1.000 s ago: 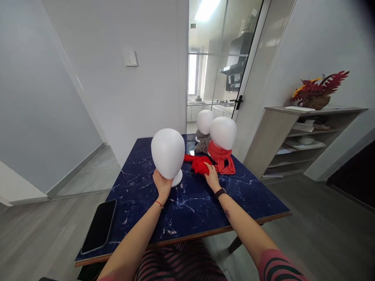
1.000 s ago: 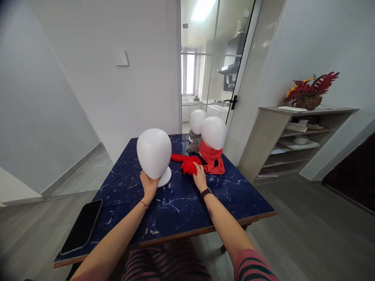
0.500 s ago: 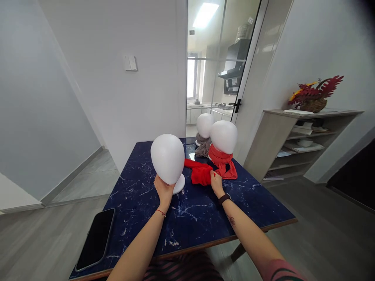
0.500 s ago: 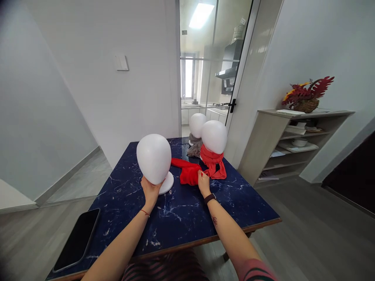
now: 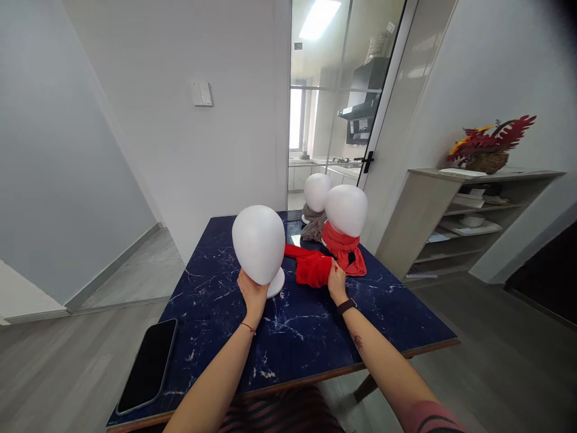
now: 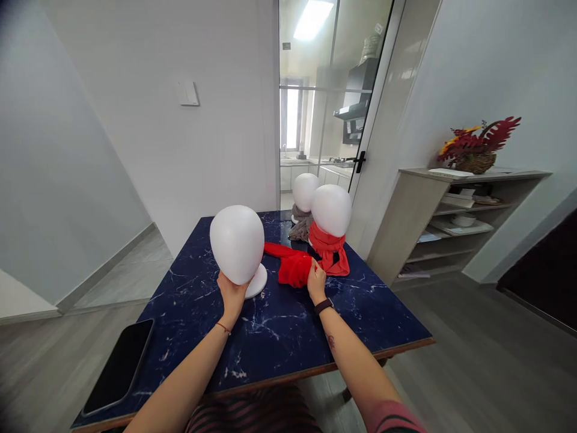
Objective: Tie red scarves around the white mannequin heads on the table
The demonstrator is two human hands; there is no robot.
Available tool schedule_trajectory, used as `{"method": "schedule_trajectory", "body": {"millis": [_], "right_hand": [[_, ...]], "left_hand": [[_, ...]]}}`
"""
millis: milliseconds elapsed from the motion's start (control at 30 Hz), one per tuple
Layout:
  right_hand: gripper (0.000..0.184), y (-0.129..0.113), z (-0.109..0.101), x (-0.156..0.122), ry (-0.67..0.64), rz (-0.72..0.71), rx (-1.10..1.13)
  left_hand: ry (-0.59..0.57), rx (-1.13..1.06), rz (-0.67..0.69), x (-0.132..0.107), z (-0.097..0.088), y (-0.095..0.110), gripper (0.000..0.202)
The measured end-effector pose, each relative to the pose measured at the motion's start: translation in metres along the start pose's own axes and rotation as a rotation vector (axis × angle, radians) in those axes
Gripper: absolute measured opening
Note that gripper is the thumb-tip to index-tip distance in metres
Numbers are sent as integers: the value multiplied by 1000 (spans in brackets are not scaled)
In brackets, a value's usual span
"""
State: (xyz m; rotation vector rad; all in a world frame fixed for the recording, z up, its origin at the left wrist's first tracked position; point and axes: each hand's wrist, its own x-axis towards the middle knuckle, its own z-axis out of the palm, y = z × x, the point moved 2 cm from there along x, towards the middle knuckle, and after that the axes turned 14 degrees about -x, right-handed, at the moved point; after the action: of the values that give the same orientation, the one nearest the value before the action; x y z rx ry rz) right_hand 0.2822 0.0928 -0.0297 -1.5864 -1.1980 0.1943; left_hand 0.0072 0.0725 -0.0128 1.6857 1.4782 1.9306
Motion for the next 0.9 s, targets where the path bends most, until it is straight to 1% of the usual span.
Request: {"method": "schedule_trajectory", "body": {"millis": [133,333,400,433,500,533,567,600,633,667,700,733,767,800,833,900], "right_hand": [[54,-11,-7,-3,57,-78,60],[49,-21,-12,-1,164,-149,88],[48,-30,-20,-5,198,-146,121],[47,-37,-25,-11,211,-146,137],[44,-51,-38,-31,199,-167,158],[43,-58,-44,-45,160,-188,162],[42,-65,-50,-63,98,-213,162],[42,-71,-55,-82,7,-238,159],[43,-75,-59,-102,-99,-256,148],[43,-79,-61,-122,-209,-284,133],[44,-82,-62,-141,-310,-308,117],[45,-84,-63,-157,-392,-325,97],[46,-86,-63,-170,-454,-340,76],[48,-86,-64,-180,-493,-348,53],[50,-85,-65,-187,-514,-355,28],[51,-81,-69,-190,-521,-362,-27]], "left_hand": [[13,12,-16,0,-1,-2,78],[-13,32,-61,0,0,0,82],[-26,25,-115,-3,-2,4,88],[-17,24,-164,-7,-4,7,91],[20,4,-290,-21,-12,16,88],[45,-24,-373,-31,-17,22,83],[18,-104,-414,-41,-20,31,76],[-25,-233,-458,-53,-23,40,67],[-105,-393,-534,-65,-24,49,58],[-229,-543,-650,-77,-24,58,51],[-332,-661,-778,-89,-22,66,50],[-397,-740,-875,-99,-20,73,50],[-432,-792,-945,-106,-18,79,53],[-434,-826,-986,-111,-16,82,58],[-408,-856,-1003,-114,-14,84,64],[-313,-934,-1031,-115,-12,82,69]]}}
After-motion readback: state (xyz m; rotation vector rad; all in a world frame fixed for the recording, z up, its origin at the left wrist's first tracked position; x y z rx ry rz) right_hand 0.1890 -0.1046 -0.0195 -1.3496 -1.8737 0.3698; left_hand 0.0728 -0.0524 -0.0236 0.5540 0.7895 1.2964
